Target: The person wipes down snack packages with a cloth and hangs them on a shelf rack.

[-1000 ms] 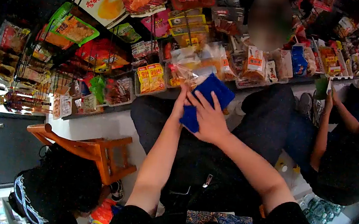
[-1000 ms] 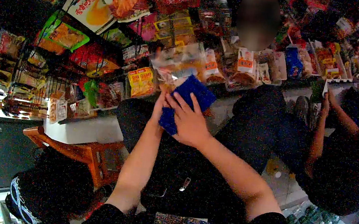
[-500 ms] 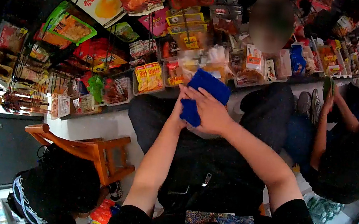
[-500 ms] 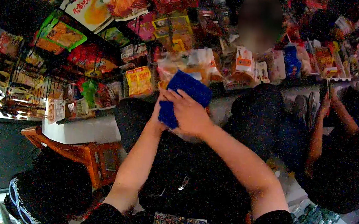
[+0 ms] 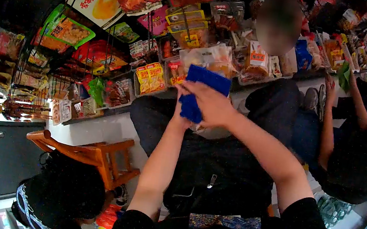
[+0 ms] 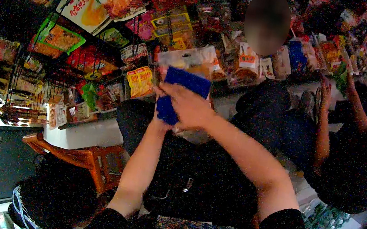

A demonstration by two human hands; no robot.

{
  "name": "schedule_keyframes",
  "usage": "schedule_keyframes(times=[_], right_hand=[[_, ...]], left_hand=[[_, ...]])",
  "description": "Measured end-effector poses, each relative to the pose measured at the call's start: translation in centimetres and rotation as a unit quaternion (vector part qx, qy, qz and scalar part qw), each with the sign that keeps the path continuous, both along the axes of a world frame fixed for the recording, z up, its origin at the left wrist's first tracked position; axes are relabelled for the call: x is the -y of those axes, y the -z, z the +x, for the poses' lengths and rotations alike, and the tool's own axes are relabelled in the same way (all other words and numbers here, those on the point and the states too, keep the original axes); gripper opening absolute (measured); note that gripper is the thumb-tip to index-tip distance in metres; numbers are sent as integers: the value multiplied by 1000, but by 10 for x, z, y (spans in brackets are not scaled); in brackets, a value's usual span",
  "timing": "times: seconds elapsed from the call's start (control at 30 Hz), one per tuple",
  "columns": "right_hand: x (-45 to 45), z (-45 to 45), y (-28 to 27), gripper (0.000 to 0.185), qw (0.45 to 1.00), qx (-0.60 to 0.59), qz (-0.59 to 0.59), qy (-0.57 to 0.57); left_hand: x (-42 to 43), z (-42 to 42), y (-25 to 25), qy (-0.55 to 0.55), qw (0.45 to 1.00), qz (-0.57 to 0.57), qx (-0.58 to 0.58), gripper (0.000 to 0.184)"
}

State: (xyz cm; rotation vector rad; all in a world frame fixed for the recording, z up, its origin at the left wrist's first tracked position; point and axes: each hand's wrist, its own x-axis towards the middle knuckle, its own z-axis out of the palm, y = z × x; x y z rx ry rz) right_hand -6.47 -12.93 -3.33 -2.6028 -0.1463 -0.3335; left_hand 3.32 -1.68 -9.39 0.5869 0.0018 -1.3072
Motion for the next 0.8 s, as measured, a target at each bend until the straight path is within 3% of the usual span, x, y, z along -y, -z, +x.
schedule_keyframes(times=[0.03,0.13,0.2,0.23,0.33,0.47,0.53,0.6,0.63,0.67,0.7,0.8], right_hand=[[8,4,-7,82,999,34,-9,24],[19,17,-7,67,983,83,-30,163],[15,12,-12,63,978,68,99,168],[13,10,-15,62,970,59,163,169],[14,5,-5,57,970,120,154,148],[24,12,10,55,939,83,109,317],[24,17,12,57,941,44,110,319],[15,22,10,60,947,-42,48,315],[8,23,8,61,961,-9,29,274],[-1,24,6,61,973,24,11,230],[-8,23,3,61,981,57,-7,186],[-8,18,-4,61,994,81,-5,72]], left_hand=[[3,-6,-3,-35,996,78,30,73],[5,-16,-22,-20,976,174,132,59],[4,-16,-33,-28,968,206,140,55],[2,-13,-26,-29,972,180,146,54],[-1,-9,-18,-26,976,121,179,57],[-2,-7,-20,10,973,79,218,75],[0,-8,-20,20,982,22,187,77],[3,-5,-4,12,978,66,197,71],[7,-4,-7,8,975,88,203,68],[9,-2,-12,10,990,115,78,59],[9,-1,-14,7,991,124,59,59],[4,-1,-15,7,983,110,144,58]])
